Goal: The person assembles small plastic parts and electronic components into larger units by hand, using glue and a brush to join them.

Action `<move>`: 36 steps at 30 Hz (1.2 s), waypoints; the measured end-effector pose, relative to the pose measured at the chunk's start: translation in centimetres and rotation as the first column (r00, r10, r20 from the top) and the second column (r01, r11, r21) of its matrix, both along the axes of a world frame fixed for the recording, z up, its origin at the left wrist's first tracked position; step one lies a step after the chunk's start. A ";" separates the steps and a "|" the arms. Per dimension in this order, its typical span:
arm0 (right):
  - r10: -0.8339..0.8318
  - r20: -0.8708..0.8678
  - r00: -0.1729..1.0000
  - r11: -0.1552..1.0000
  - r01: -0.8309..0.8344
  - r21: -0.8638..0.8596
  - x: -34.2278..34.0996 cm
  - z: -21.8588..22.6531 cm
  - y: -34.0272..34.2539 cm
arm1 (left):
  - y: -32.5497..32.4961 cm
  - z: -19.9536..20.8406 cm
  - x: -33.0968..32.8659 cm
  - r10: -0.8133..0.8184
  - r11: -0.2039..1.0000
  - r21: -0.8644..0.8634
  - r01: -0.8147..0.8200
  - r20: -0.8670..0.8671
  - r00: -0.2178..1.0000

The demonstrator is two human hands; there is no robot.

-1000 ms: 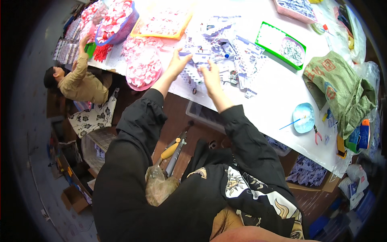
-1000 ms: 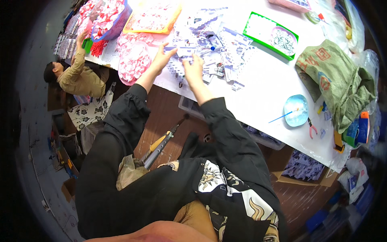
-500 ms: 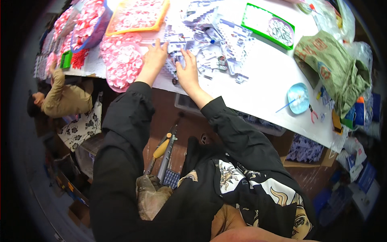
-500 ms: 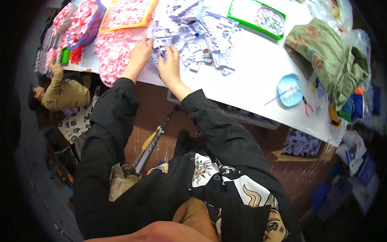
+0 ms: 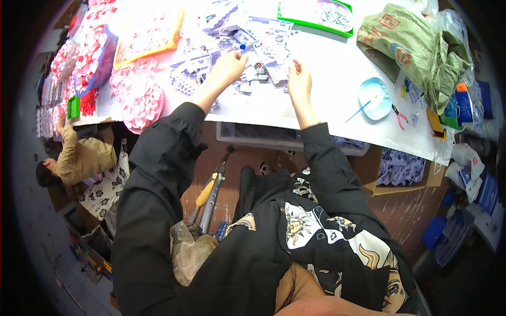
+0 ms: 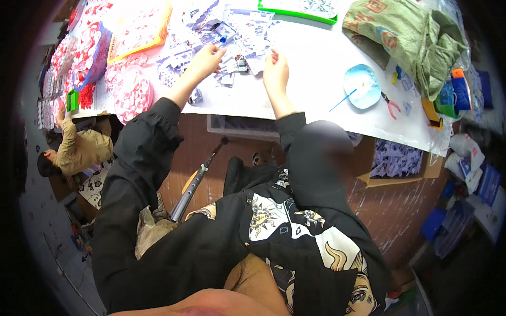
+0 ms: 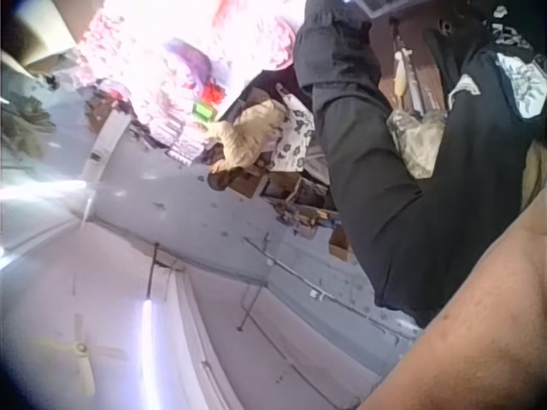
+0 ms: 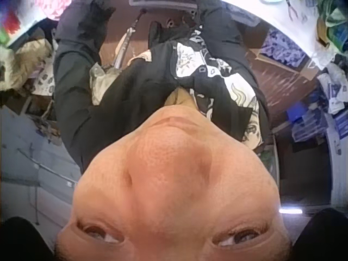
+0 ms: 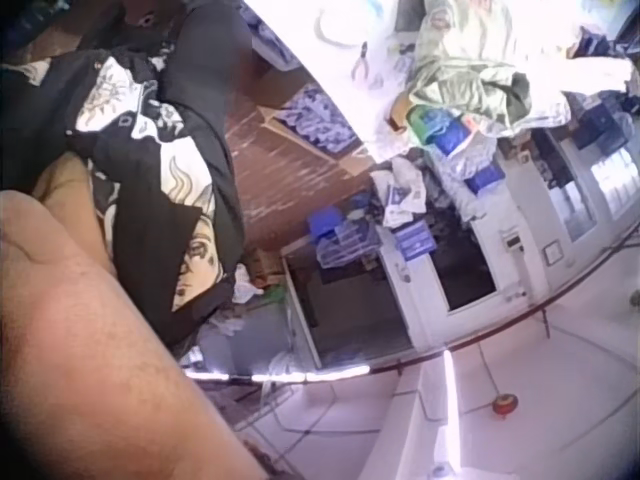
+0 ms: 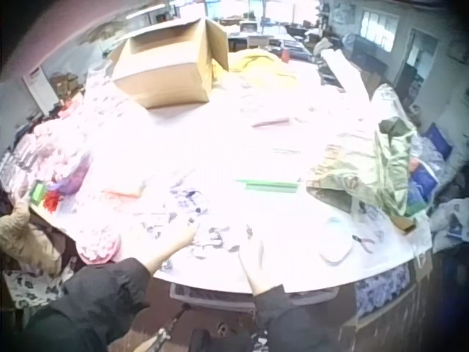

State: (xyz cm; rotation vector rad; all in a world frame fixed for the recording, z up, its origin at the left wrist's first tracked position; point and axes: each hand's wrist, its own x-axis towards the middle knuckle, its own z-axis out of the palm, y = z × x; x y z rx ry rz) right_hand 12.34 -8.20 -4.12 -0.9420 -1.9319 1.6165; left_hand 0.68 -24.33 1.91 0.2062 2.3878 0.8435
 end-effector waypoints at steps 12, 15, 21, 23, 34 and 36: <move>0.245 -0.069 0.967 0.863 -0.250 -0.438 -4.8 -1.0 4.3 | 0.7 -4.1 3.0 -0.188 0.980 0.022 0.196 -0.190 0.964; 0.236 -0.091 0.967 0.885 -0.253 -0.392 -3.1 0.8 4.7 | 0.6 -3.5 4.5 -0.075 0.997 0.019 0.081 -0.205 0.976; 0.189 0.012 0.982 0.968 -0.184 -0.172 -0.9 -1.2 8.7 | 1.8 -3.9 5.5 -0.214 0.971 -0.004 0.238 -0.451 0.867; 0.188 0.080 0.979 0.981 -0.182 -0.073 -0.9 -1.8 9.3 | 2.2 -4.3 5.4 -0.215 0.973 -0.019 0.229 -0.433 0.875; 0.185 -0.035 0.982 0.971 -0.189 -0.148 -1.4 -0.6 8.2 | 0.8 -2.2 6.4 -0.259 0.955 0.033 0.295 -0.394 0.882; 0.179 -0.064 0.982 0.964 -0.188 -0.188 -0.8 1.4 7.9 | -0.4 -2.5 6.9 -0.082 0.963 0.236 0.129 -0.198 0.977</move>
